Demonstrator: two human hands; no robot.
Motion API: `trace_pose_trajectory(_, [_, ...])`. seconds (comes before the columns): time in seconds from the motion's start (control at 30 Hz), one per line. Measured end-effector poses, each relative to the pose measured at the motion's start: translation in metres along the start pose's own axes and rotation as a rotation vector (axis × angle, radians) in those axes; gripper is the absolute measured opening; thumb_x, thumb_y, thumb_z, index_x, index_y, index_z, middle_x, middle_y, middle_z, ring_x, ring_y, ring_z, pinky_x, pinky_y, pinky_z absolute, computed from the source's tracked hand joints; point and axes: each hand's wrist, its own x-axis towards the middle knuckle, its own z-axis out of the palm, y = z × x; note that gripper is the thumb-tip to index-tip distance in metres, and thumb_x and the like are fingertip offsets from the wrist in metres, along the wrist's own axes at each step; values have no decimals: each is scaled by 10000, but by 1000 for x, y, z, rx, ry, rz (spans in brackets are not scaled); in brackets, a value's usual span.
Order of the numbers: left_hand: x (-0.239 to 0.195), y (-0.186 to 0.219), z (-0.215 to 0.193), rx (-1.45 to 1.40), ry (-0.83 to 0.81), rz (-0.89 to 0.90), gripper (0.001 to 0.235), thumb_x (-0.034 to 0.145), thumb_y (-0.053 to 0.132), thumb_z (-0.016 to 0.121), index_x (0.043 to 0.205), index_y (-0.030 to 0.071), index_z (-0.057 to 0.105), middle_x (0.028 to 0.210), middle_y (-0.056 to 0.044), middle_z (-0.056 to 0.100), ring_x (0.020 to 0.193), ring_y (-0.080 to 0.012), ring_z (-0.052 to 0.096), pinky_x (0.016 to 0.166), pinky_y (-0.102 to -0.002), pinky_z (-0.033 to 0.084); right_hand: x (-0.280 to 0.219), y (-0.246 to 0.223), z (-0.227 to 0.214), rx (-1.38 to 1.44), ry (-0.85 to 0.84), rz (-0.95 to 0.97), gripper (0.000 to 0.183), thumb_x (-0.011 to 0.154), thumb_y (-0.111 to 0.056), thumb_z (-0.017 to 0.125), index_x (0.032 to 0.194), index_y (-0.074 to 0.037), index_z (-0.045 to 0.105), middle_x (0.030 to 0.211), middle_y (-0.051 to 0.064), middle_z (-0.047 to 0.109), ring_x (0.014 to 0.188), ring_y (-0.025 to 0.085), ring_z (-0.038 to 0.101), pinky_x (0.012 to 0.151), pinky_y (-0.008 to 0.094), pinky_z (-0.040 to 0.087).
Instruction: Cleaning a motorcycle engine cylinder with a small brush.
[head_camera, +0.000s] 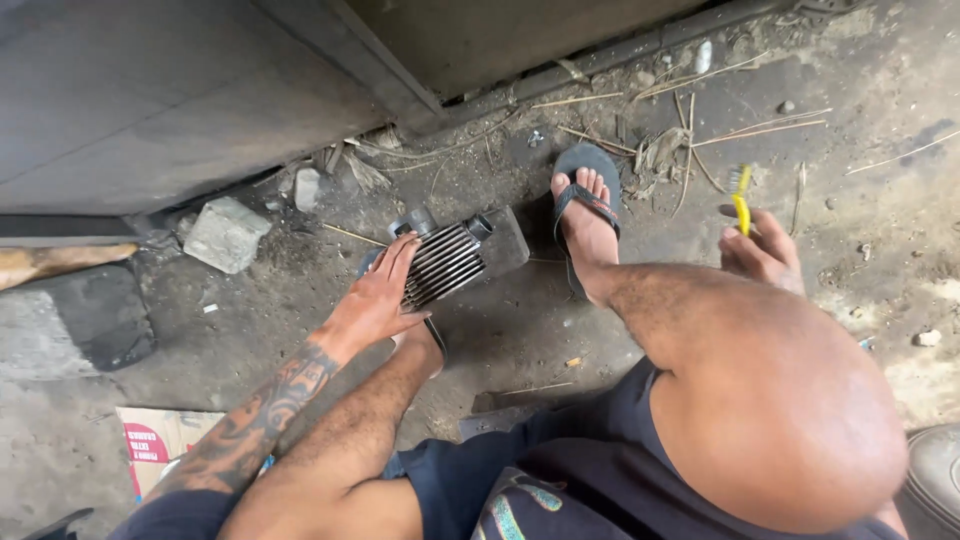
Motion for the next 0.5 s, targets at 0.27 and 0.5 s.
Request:
trace_pose_trajectory(0.27, [21,-12,8,176,-134,-5,1260,640,348,923,1545,-85,160,1598,-290,264,1397,-413,424,1054,-414,540,-7,36,-82,86,121,-156,380,1035,-124,540,1413,-158,538,884,-51,529,774,27,486,671,164,386])
trace_pose_trajectory(0.5, [32,36,-7,108,58,32,1036,567,100,785,1495,-14,337,1524,-197,411,1369,-379,457,1107,-431,458,-11,71,-119,-30,203,-210,378,1061,-132,568,1437,-162,544,1022,5,582,813,29,512,684,165,428])
